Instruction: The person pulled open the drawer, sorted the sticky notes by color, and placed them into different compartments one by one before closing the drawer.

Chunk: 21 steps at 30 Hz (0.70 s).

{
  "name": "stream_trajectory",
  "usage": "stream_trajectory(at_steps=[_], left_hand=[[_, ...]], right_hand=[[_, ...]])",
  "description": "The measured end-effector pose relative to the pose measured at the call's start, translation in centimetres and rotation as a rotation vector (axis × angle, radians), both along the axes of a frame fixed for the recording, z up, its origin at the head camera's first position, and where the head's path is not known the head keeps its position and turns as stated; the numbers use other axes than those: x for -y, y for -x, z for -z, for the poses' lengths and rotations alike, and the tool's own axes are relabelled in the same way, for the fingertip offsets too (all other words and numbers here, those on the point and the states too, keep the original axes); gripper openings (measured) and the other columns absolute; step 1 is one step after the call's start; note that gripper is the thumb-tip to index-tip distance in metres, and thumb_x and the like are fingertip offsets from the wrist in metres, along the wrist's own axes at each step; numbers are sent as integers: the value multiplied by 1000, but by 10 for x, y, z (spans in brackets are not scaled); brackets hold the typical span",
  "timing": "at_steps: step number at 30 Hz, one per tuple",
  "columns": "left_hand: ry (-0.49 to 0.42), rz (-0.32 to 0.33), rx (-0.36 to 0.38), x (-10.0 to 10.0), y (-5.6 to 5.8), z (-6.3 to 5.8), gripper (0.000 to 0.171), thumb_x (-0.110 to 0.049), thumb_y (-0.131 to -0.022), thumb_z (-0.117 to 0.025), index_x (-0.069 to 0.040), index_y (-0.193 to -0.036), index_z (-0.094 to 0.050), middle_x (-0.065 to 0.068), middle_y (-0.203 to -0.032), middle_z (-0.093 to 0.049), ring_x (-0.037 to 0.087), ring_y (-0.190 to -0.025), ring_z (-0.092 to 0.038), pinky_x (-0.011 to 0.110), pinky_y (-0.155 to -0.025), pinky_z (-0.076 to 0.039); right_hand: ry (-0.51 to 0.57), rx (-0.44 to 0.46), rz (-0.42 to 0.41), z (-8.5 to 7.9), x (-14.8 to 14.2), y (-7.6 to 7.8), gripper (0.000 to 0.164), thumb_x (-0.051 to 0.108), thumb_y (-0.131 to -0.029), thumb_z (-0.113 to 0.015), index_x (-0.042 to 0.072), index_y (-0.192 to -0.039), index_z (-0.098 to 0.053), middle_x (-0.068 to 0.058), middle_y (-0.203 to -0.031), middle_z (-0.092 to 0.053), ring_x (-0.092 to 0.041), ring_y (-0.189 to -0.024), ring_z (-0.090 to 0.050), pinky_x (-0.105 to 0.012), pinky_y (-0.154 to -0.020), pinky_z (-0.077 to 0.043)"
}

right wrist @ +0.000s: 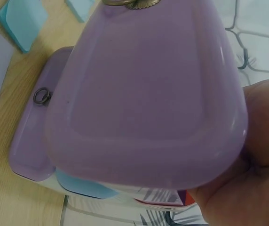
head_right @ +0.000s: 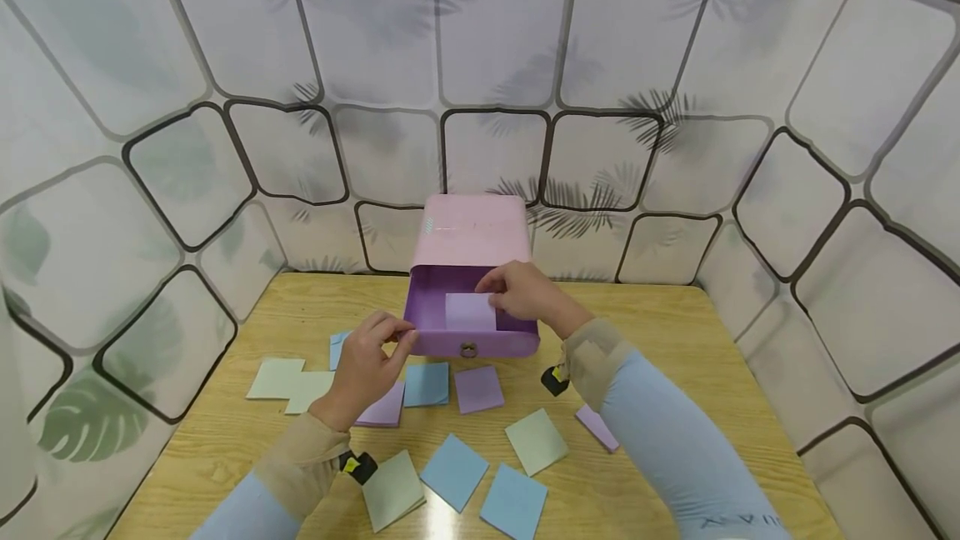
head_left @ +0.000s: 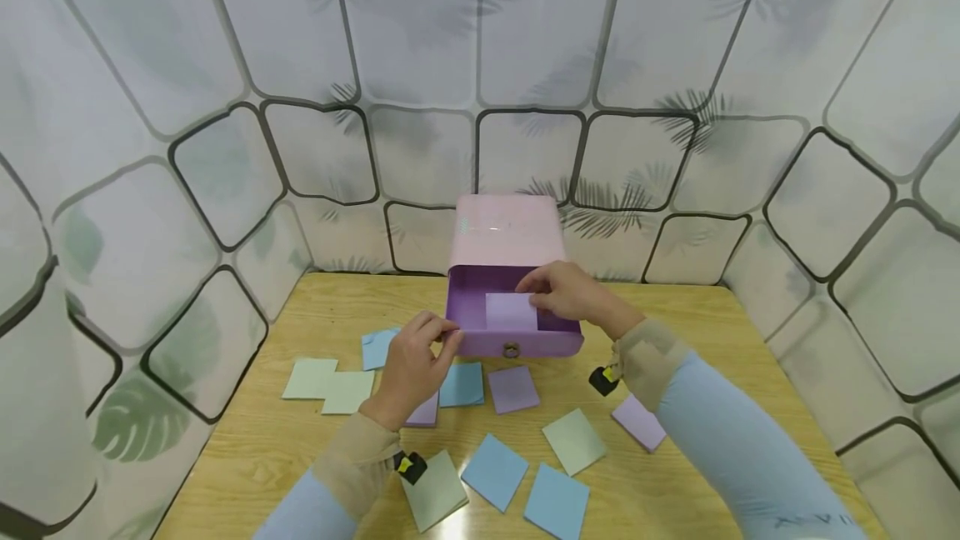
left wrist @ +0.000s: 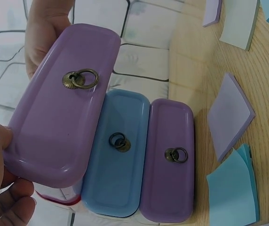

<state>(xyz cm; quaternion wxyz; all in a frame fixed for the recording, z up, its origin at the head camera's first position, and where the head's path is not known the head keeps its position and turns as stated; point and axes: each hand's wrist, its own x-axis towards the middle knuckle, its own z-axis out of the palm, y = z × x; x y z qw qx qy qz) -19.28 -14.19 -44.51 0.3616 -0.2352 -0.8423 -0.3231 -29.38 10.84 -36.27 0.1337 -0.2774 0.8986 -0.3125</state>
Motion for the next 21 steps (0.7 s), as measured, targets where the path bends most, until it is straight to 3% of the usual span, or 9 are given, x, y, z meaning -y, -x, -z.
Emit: stream_trajectory(at_steps=[10,17,21], left_hand=[[12,2,-17,0,0,-1,5,-12,-88,-70,-7,-89,-70,-1,-81,-58,9,-70,-55,22,-56,-46],[17,-3,-26,0,0,-2,7,-12,-87,-72,-5,-88,-70,1,-80,-59,10,-70,-56,22,-55,-46],[12,-2,-31,-1,0,-1,6,-11,-86,-72,-5,-87,-70,1,-80,-59,10,-69,-56,22,-54,-46]], right_hand=[[-92,11,-35,4,-2,5,23,6,-94,-60,10,-115,-69,0,-89,-69,-13,-70,-63,-30,-65,-52],[-199,-101,-78,10,1,10,22,10,-88,-68,10,-110,-72,-2,-102,-70,-17,-94,-64,-35,-81,-53],[-257,-112,-94,12,5,12,24,11,-87,-69,10,-111,-72,-3,-105,-70,-20,-98,-64,-36,-82,-53]])
